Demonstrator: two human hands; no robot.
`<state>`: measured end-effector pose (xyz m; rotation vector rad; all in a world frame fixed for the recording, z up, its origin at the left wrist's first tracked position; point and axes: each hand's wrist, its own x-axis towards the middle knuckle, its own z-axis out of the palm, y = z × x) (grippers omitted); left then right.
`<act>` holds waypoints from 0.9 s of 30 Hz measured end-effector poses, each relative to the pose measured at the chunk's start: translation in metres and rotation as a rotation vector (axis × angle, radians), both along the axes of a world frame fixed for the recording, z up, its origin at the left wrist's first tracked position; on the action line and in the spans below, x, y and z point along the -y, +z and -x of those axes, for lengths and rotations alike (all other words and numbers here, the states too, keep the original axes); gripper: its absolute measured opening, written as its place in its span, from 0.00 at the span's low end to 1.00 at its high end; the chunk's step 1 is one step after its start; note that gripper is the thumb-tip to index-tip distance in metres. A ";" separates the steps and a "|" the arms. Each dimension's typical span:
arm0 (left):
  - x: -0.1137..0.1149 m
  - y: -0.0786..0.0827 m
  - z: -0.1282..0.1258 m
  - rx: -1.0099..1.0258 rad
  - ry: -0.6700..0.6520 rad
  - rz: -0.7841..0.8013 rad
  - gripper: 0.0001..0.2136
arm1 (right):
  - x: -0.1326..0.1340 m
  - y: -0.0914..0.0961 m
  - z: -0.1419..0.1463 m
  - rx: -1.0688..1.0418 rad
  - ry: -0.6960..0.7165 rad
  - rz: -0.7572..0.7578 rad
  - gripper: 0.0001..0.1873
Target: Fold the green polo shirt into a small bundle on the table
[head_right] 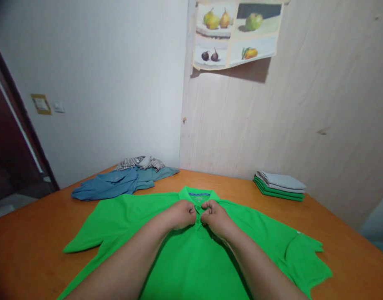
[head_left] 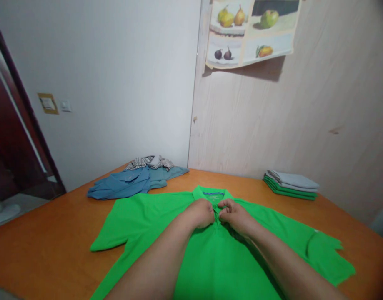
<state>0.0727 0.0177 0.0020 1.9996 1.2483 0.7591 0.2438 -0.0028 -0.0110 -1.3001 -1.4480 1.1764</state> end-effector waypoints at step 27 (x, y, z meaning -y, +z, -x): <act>0.008 0.008 -0.012 -0.078 0.094 0.189 0.07 | 0.006 0.010 -0.001 -0.080 -0.028 0.030 0.23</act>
